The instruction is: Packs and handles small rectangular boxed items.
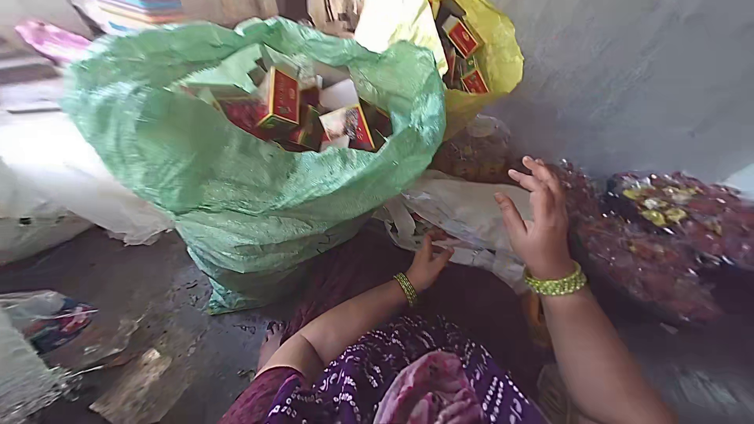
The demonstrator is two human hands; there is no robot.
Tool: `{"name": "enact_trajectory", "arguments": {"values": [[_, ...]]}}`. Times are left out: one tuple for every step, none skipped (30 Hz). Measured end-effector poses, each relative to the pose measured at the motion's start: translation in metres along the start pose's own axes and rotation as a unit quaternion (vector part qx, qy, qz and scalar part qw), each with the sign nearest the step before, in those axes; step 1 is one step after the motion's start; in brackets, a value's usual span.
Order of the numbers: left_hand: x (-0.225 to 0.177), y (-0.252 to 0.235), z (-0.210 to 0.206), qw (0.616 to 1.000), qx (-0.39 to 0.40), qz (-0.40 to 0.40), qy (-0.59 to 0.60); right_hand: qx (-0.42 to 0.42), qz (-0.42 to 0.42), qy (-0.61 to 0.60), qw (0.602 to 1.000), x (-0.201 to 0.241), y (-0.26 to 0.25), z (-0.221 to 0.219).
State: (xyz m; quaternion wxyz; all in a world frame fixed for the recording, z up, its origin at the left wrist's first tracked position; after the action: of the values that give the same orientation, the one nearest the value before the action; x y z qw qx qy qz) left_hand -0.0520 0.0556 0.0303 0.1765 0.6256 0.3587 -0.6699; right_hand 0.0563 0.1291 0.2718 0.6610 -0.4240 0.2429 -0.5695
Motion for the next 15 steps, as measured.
{"name": "enact_trajectory", "arguments": {"values": [[0.003, -0.001, 0.000, 1.000, -0.005, 0.012, -0.002, 0.051, -0.094, 0.039, 0.994, -0.041, 0.026, 0.000], [0.006, -0.002, -0.001, 1.000, -0.005, 0.024, -0.007, 0.120, -0.197, 0.077, 0.970, -0.084, 0.059, 0.001], [0.009, -0.003, -0.002, 0.999, -0.002, 0.034, -0.014, 0.191, -0.301, 0.103, 0.929, -0.125, 0.098, 0.006], [0.011, -0.004, -0.005, 0.999, 0.002, 0.042, -0.020, 0.247, -0.392, 0.118, 0.878, -0.159, 0.141, 0.014], [0.014, -0.005, -0.008, 0.998, 0.006, 0.048, -0.025, 0.283, -0.467, 0.122, 0.829, -0.186, 0.184, 0.024], [0.017, -0.006, -0.009, 0.998, 0.009, 0.054, -0.033, 0.305, -0.527, 0.119, 0.785, -0.202, 0.223, 0.034], [0.020, -0.007, -0.009, 0.997, 0.010, 0.060, -0.040, 0.317, -0.570, 0.117, 0.749, -0.213, 0.257, 0.042], [0.023, -0.008, -0.011, 0.997, 0.015, 0.064, -0.049, 0.324, -0.604, 0.120, 0.718, -0.220, 0.287, 0.051], [0.027, -0.009, -0.013, 0.996, 0.017, 0.069, -0.058, 0.335, -0.630, 0.133, 0.688, -0.223, 0.313, 0.058], [0.032, -0.008, -0.014, 0.994, 0.018, 0.077, -0.069, 0.348, -0.651, 0.150, 0.658, -0.222, 0.335, 0.064], [0.036, -0.008, -0.016, 0.993, 0.018, 0.082, -0.079, 0.356, -0.669, 0.167, 0.630, -0.220, 0.354, 0.071], [0.039, -0.009, -0.017, 0.992, 0.019, 0.084, -0.091, 0.360, -0.686, 0.185, 0.605, -0.216, 0.371, 0.077], [0.041, -0.009, -0.018, 0.991, 0.021, 0.086, -0.101, 0.361, -0.700, 0.204, 0.582, -0.210, 0.385, 0.084], [0.043, -0.008, -0.019, 0.990, 0.024, 0.086, -0.109, 0.365, -0.713, 0.213, 0.560, -0.203, 0.400, 0.089], [0.044, -0.007, -0.019, 0.989, 0.028, 0.085, -0.116, 0.369, -0.724, 0.210, 0.544, -0.198, 0.416, 0.092]]}}
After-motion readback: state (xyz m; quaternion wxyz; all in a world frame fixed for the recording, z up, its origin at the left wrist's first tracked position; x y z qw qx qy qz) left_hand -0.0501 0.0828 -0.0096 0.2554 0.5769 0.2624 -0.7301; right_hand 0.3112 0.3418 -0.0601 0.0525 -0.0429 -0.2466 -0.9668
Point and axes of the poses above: each hand's wrist, its own y-axis away from the middle knuckle, its own z-axis out of the back of the hand, x = y × z, the point moved 9 cm from there along -y, towards the middle knuckle, and after that the axes turned 8 degrees about -y, right-handed, at the moved point
